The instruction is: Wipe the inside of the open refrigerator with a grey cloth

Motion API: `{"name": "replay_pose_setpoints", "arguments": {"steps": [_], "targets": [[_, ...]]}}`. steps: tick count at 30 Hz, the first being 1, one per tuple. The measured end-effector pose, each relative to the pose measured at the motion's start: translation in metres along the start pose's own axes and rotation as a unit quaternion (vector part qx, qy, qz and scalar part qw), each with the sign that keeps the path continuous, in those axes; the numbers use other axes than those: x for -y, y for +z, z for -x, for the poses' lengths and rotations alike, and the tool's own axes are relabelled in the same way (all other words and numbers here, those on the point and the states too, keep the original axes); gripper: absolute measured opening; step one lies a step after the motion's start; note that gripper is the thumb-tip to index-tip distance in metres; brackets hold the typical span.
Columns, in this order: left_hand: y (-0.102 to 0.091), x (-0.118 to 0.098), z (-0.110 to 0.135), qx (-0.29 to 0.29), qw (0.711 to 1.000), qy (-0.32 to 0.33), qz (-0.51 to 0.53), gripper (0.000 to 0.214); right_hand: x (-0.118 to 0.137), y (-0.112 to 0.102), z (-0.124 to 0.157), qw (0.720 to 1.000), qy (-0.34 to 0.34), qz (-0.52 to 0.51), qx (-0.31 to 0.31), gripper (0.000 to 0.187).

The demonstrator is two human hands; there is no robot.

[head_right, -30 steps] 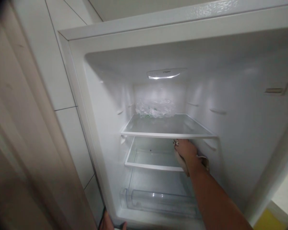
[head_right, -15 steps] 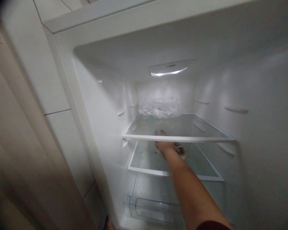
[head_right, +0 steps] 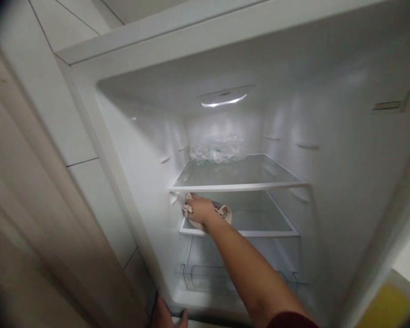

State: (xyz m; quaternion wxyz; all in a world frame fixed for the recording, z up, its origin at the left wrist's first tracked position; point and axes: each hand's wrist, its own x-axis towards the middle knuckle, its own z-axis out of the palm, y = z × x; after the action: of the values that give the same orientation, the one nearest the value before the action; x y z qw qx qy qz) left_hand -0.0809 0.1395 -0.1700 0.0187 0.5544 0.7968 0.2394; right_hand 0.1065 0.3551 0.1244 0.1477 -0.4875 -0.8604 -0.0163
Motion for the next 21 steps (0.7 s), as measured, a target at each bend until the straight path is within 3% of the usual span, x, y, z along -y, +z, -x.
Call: {"name": "replay_pose_setpoints", "arguments": {"steps": [5,9,13,21], "targets": [[0.004,0.003,0.001,-0.034,0.999,0.026,0.013,0.093,0.016,-0.005,0.054,0.998,-0.053,-0.006,-0.02,0.044],[0.005,0.003,0.003,-0.044,0.999,0.027,0.01,0.091,0.003,-0.012,0.087,0.999,-0.026,-0.018,-0.035,0.042],[0.004,0.006,0.003,-0.026,0.999,0.017,0.025,0.088,-0.034,-0.022,0.109,0.997,0.054,-0.02,-0.047,0.041],[0.003,0.007,0.001,0.005,1.0,0.002,0.022,0.091,-0.146,-0.033,0.152,0.96,0.251,0.06,-0.111,0.043]]}}
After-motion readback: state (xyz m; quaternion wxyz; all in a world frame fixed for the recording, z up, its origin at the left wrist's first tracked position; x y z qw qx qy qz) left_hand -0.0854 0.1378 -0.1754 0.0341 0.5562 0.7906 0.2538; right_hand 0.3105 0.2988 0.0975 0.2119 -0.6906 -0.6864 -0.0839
